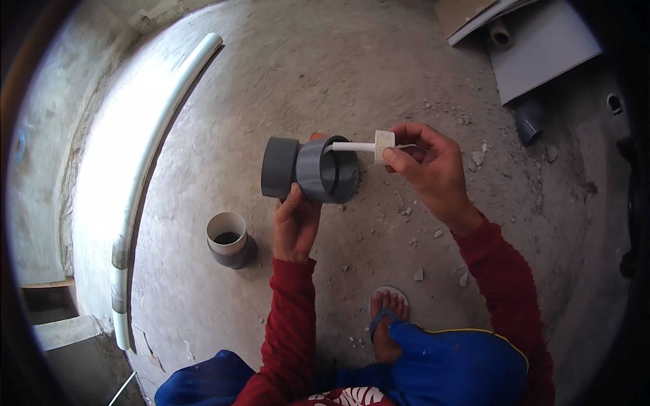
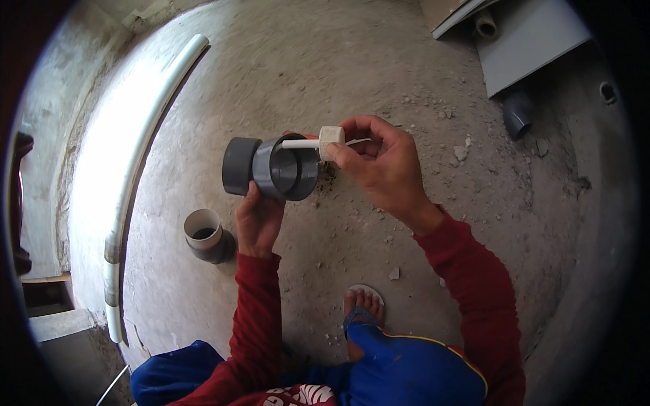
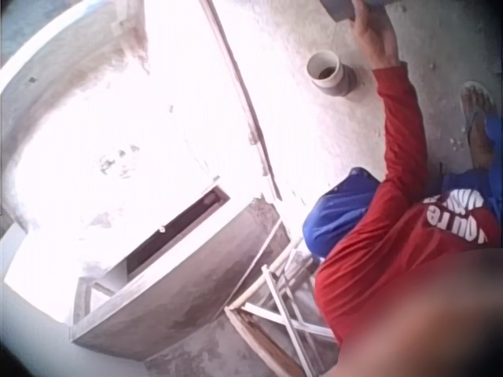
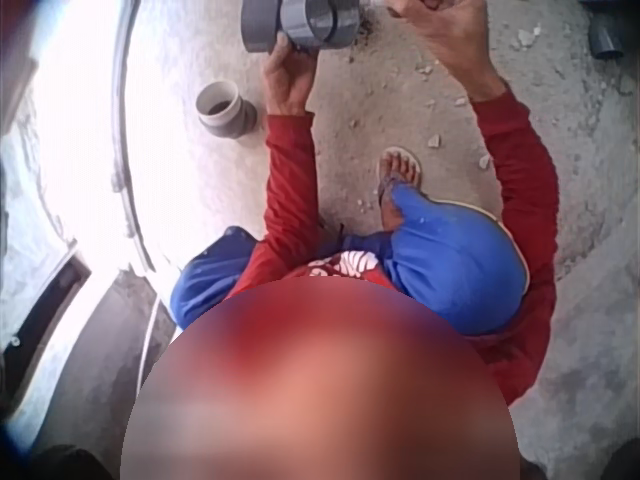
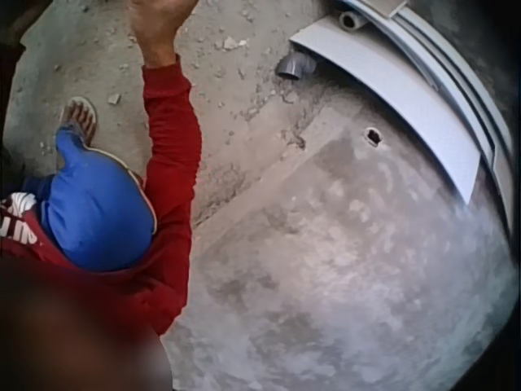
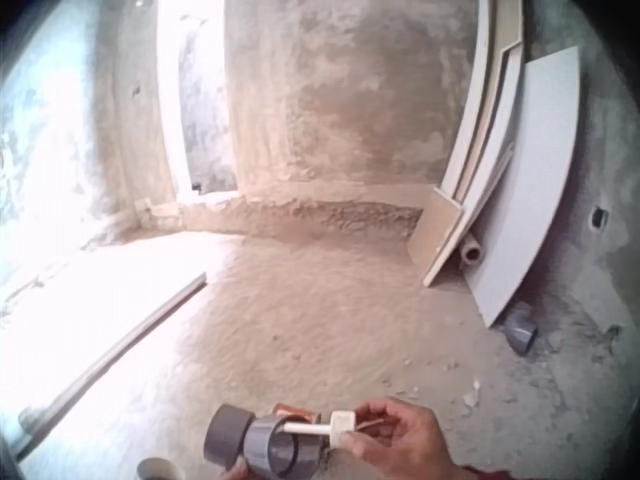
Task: The person applies glue to the ends of two gray PVC pipe fittings and joins them together. They then hold and rotate the assembled fitting to inspect the connection.
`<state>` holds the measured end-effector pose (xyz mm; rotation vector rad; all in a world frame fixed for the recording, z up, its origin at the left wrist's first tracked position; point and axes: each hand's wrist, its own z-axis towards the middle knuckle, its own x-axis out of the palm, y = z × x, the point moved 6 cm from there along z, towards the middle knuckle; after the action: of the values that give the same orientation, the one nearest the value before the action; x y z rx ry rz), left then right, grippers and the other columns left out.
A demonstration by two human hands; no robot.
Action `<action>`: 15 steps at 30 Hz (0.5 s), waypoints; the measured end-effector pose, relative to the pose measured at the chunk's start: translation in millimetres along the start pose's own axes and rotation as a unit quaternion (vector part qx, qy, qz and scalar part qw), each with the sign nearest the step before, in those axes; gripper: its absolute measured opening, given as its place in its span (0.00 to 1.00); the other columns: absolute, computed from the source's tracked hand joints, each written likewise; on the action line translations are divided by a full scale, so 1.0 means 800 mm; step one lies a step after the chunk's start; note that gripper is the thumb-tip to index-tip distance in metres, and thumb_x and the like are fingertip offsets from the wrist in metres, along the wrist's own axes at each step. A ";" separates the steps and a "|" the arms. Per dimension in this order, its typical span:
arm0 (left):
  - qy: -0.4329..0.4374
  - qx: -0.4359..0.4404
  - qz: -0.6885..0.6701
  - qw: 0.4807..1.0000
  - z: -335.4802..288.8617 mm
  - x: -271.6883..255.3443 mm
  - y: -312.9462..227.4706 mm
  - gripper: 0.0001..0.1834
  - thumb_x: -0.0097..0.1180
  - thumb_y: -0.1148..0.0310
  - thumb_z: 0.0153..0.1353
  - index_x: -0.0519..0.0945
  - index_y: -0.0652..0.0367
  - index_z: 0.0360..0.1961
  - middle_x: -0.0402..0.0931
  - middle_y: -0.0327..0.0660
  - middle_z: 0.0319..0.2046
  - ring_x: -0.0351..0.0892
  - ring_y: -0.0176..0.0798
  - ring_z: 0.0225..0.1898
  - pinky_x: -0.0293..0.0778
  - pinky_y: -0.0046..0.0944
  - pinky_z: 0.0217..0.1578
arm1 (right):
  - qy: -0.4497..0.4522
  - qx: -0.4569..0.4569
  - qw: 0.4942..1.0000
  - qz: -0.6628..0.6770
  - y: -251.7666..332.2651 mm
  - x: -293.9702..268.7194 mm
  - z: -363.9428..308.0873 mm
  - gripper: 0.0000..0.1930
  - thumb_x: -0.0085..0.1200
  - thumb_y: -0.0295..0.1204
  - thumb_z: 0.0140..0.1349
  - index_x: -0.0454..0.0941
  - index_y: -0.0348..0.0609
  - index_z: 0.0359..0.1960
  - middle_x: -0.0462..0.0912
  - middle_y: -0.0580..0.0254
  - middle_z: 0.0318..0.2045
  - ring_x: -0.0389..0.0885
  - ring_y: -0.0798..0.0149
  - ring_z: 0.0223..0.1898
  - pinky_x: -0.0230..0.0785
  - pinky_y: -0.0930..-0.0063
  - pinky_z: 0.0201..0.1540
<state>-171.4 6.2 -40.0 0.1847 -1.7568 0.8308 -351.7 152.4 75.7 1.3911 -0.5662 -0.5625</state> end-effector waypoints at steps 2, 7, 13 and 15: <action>-0.008 0.000 0.001 1.000 -0.001 -0.002 0.002 0.32 0.58 0.66 0.72 0.64 0.59 0.73 0.68 0.43 0.71 0.66 0.43 0.72 0.57 0.48 0.75 | -0.024 0.009 1.000 0.015 -0.009 -0.003 0.001 0.18 0.69 0.30 0.63 0.79 0.32 0.50 0.86 0.55 0.42 0.87 0.71 0.41 0.82 0.79 0.41; -0.016 0.014 -0.001 1.000 -0.003 -0.004 0.004 0.32 0.59 0.66 0.72 0.64 0.58 0.74 0.69 0.42 0.71 0.66 0.42 0.72 0.56 0.48 0.75 | -0.067 0.017 0.998 -0.011 -0.018 0.003 -0.011 0.17 0.68 0.30 0.64 0.78 0.32 0.49 0.86 0.54 0.42 0.87 0.71 0.40 0.82 0.80 0.42; -0.022 0.013 0.017 1.000 -0.003 -0.007 0.005 0.33 0.60 0.65 0.71 0.64 0.58 0.73 0.69 0.42 0.70 0.66 0.42 0.72 0.57 0.49 0.74 | 0.055 0.072 0.995 0.029 -0.014 0.015 -0.017 0.17 0.67 0.31 0.65 0.80 0.33 0.49 0.86 0.57 0.41 0.87 0.71 0.40 0.82 0.78 0.42; -0.019 0.016 0.029 0.999 -0.003 -0.007 0.003 0.32 0.60 0.65 0.71 0.64 0.58 0.73 0.69 0.42 0.70 0.67 0.42 0.71 0.57 0.48 0.74 | 0.107 0.094 0.990 0.000 -0.010 0.014 -0.011 0.17 0.66 0.31 0.64 0.80 0.33 0.49 0.86 0.59 0.41 0.86 0.72 0.39 0.81 0.77 0.41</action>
<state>-169.0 8.1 -45.6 0.1727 -1.7929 0.9022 -337.4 150.9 67.2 1.6062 -0.4548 -0.3596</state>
